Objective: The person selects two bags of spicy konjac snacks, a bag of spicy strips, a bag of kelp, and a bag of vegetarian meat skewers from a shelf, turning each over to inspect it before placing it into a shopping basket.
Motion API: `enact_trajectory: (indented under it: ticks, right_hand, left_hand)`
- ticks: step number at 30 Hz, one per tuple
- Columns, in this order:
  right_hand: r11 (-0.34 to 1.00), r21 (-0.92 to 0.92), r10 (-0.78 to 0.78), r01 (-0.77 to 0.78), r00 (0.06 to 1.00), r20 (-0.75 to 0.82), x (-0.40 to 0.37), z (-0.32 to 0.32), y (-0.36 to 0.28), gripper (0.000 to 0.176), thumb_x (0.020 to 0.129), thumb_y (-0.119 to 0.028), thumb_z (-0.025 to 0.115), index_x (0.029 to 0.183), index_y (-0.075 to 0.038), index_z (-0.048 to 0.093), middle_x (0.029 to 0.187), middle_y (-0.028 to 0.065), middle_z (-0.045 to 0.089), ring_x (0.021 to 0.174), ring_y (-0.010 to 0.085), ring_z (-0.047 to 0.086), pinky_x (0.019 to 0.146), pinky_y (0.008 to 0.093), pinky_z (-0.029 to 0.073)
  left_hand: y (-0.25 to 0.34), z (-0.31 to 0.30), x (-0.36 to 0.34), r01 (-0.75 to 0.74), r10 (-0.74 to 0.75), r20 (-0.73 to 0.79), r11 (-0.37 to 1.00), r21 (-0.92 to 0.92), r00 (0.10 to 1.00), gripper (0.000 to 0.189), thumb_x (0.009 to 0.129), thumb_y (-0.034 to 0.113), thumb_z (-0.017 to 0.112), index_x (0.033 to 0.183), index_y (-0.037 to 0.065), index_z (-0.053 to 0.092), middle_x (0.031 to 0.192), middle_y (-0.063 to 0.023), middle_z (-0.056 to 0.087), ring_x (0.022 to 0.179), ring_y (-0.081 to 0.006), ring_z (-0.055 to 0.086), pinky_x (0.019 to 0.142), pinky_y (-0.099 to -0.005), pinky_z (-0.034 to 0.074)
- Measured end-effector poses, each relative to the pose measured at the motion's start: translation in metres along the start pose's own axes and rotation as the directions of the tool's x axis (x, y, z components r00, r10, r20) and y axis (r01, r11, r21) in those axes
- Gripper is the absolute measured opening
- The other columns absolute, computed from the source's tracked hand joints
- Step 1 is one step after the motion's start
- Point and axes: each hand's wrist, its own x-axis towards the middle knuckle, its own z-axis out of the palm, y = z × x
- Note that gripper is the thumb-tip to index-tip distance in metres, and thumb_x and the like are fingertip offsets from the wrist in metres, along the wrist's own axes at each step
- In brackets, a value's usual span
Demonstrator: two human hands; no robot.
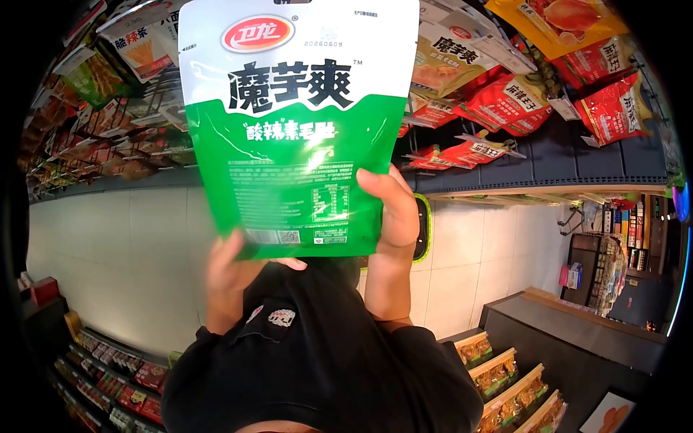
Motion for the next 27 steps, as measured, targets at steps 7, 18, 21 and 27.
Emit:
enact_trajectory:
  ticks: [7, 18, 21, 27]
  right_hand:
    - [0.997, 0.075, 0.030, -0.035, 0.997, 0.066, 0.0029, -0.0040, 0.0025, 0.045, 0.083, -0.016, 0.048, 0.121, 0.008, 0.044, 0.114, 0.0194, 0.056, 0.100, 0.0261, 0.058, 0.087, 0.0339, 0.045]
    - [0.997, 0.061, 0.047, -0.050, 0.998, 0.048, 0.0017, -0.0063, 0.0023, 0.043, 0.084, -0.016, 0.047, 0.120, 0.007, 0.045, 0.115, 0.0189, 0.056, 0.099, 0.0258, 0.059, 0.087, 0.0344, 0.046]
    - [0.997, 0.061, 0.049, -0.051, 0.998, 0.038, 0.0010, -0.0053, 0.0024, 0.043, 0.084, -0.016, 0.046, 0.121, 0.006, 0.045, 0.115, 0.0186, 0.056, 0.100, 0.0255, 0.059, 0.087, 0.0344, 0.046]
    - [0.998, 0.037, 0.055, -0.055, 0.998, -0.017, -0.0020, 0.0028, -0.0012, 0.039, 0.083, -0.014, 0.049, 0.117, 0.005, 0.048, 0.110, 0.0140, 0.057, 0.097, 0.0206, 0.056, 0.086, 0.0307, 0.043]
  left_hand:
    - [-0.0009, -0.0012, -0.0011, -0.006, 0.006, -0.012, 1.000, -0.011, 1.000, 0.054, 0.095, 0.029, 0.037, 0.132, -0.008, 0.027, 0.127, -0.0257, 0.043, 0.110, -0.0415, 0.050, 0.084, -0.0541, 0.048]
    - [-0.0019, -0.0004, -0.0005, -0.006, 0.006, 0.004, 1.000, -0.008, 1.000, 0.052, 0.095, 0.029, 0.036, 0.132, -0.007, 0.027, 0.128, -0.0245, 0.043, 0.110, -0.0401, 0.050, 0.084, -0.0539, 0.048]
    - [-0.0029, 0.0001, -0.0007, -0.006, 0.006, 0.001, 1.000, -0.007, 1.000, 0.052, 0.095, 0.029, 0.036, 0.132, -0.007, 0.027, 0.127, -0.0243, 0.043, 0.111, -0.0398, 0.050, 0.084, -0.0538, 0.048]
    - [-0.0037, 0.0031, -0.0005, -0.010, 0.010, -0.015, 1.000, 0.005, 1.000, 0.051, 0.096, 0.028, 0.035, 0.131, -0.008, 0.028, 0.126, -0.0247, 0.044, 0.108, -0.0401, 0.052, 0.084, -0.0533, 0.048]
